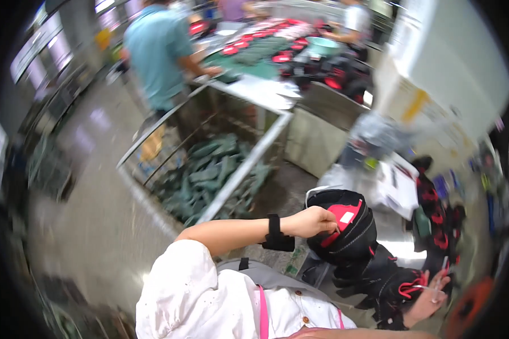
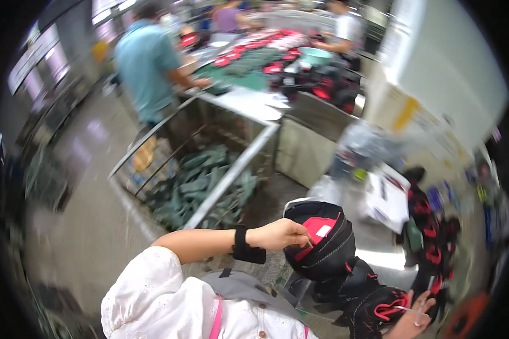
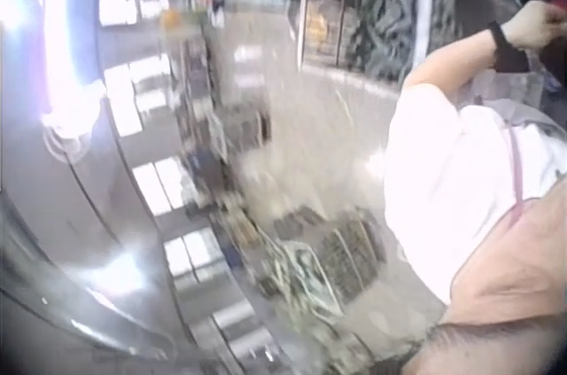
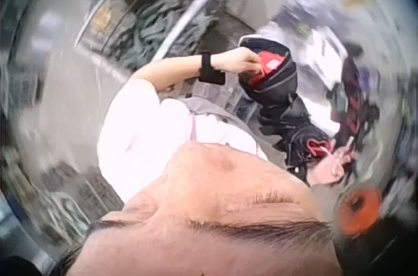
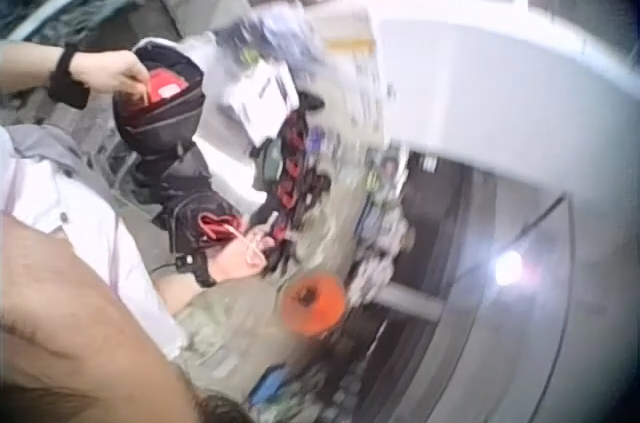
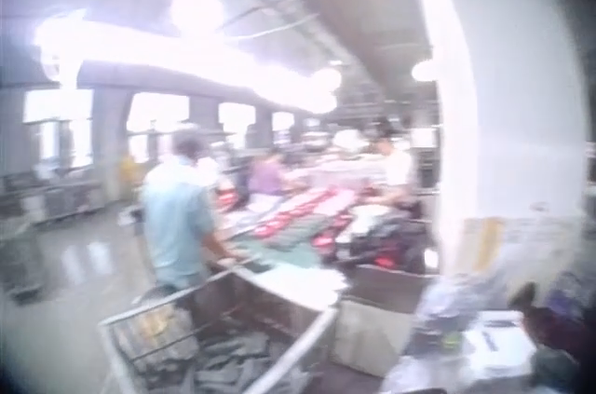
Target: The recorder is organizing, sorting, and bundling shoe uppers at a workbench in a manufacturing facility.
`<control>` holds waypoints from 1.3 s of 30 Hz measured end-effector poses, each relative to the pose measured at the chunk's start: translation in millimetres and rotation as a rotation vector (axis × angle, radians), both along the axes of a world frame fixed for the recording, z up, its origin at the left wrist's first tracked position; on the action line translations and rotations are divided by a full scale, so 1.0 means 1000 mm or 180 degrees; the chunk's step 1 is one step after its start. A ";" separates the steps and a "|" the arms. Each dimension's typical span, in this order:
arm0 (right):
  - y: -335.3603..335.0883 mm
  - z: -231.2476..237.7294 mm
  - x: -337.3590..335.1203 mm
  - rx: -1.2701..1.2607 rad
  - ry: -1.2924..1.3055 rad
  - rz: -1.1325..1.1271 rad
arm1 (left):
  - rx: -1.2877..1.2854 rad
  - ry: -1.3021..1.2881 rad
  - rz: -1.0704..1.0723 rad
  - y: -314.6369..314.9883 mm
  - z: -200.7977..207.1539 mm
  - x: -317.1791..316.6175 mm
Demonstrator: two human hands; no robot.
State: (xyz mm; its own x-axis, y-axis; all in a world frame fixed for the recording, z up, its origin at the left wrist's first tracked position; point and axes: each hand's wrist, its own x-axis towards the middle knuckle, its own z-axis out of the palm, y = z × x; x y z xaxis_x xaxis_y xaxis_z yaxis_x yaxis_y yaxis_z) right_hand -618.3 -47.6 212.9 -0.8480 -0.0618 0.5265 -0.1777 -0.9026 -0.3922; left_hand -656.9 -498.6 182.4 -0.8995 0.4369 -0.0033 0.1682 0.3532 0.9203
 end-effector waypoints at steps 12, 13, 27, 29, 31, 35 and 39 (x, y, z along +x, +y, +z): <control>-0.566 0.097 0.054 0.2598 0.1527 0.1554 | 0.3227 0.0981 0.4200 -0.329 -0.010 0.433; -0.621 0.099 0.091 0.2808 0.1500 0.2111 | 0.3349 0.1033 0.4639 -0.342 -0.027 0.474; -1.000 -0.148 0.366 0.2432 -0.0082 0.5715 | 0.5239 0.0410 0.6565 -0.401 -0.223 0.679; -1.036 -0.172 0.379 0.2743 0.0358 0.5799 | 0.5257 0.0038 0.6814 -0.435 -0.258 0.691; -1.083 -0.174 0.387 0.2914 0.0844 0.6043 | 0.5419 -0.0203 0.6884 -0.480 -0.278 0.706; -1.206 -0.157 0.414 0.3003 0.2371 0.5688 | 0.6050 0.0349 0.6326 -0.557 -0.317 0.761; -1.333 -0.147 0.438 0.3807 0.3126 0.5171 | 0.4309 -0.0352 0.7649 -0.677 -0.251 0.785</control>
